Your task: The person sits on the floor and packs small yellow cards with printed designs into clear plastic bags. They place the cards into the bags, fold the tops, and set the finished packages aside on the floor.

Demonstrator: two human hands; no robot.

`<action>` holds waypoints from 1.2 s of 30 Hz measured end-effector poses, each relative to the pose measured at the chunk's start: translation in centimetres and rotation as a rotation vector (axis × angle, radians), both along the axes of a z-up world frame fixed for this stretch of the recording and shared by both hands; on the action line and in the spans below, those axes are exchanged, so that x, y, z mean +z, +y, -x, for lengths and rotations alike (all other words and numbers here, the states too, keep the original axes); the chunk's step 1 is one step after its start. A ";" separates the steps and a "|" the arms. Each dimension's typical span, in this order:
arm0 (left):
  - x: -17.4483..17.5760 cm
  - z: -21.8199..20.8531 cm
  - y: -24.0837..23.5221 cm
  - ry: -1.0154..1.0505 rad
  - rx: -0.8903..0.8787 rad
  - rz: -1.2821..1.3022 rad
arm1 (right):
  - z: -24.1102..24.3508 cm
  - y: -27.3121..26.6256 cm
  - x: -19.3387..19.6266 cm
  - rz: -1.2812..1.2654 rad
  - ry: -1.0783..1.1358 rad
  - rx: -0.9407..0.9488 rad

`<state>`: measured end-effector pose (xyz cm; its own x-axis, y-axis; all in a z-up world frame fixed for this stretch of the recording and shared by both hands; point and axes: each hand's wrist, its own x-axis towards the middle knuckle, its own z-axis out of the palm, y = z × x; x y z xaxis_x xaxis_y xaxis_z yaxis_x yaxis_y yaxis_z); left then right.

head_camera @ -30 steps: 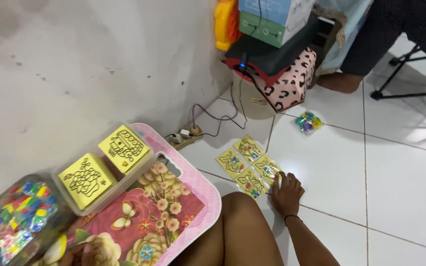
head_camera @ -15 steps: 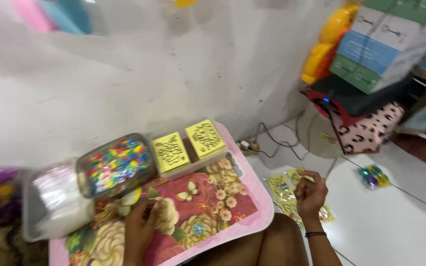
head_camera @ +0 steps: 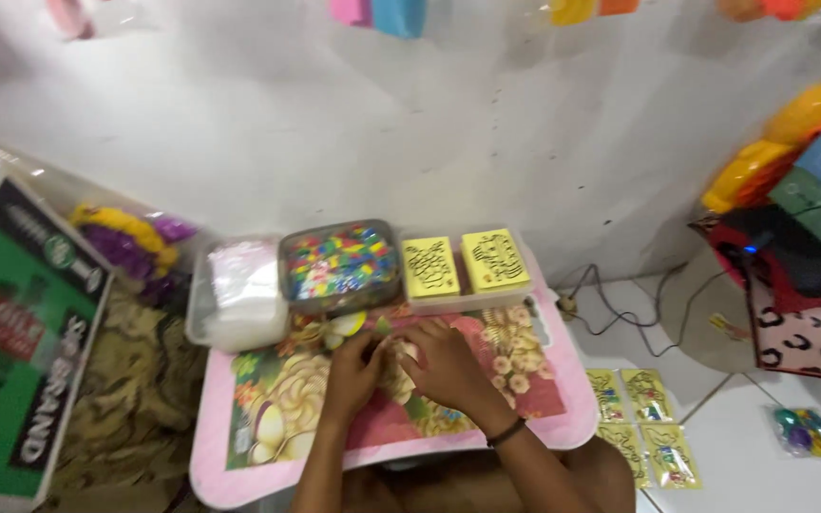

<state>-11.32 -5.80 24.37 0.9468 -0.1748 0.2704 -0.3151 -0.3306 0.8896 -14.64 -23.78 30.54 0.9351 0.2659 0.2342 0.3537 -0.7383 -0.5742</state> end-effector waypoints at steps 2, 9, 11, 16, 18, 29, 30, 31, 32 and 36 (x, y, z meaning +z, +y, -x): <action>0.2 -0.1 0.2 -0.023 0.045 0.012 | -0.8 1.2 -2.7 0.099 0.007 0.023; -1.0 -0.4 0.4 -0.170 0.101 0.046 | 0.2 2.8 -5.9 0.376 -0.072 0.017; 0.0 0.0 0.4 -0.177 0.107 0.048 | 0.9 2.9 -5.5 0.406 -0.077 0.025; -3.5 -1.1 -0.5 -0.250 0.147 -0.057 | 0.8 3.0 -6.5 0.532 -0.060 0.012; -4.0 -0.9 -0.6 -0.368 0.164 -0.200 | 0.5 2.7 -8.1 0.590 -0.099 -0.009; 0.7 0.2 0.3 -0.923 0.208 -0.309 | 0.4 2.5 -9.5 0.559 -0.235 -0.052; 1.9 0.0 0.7 -0.986 0.231 -0.328 | 0.2 2.4 -10.3 0.553 -0.317 -0.073; 2.8 -0.7 1.5 -0.989 0.240 -0.333 | 0.3 2.7 -9.5 0.551 -0.323 -0.064; 3.7 -1.4 2.4 -1.024 0.277 -0.365 | 0.5 2.9 -8.7 0.539 -0.248 -0.064; 5.6 -5.3 6.5 -1.072 0.356 -0.446 | 0.3 2.9 -8.9 0.599 -0.062 -0.064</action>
<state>-6.03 0.68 29.99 0.2938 -0.2284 0.9282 -0.6506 -0.7592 0.0191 -14.91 -20.88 21.67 0.9430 0.3120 0.1157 0.3175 -0.9477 -0.0321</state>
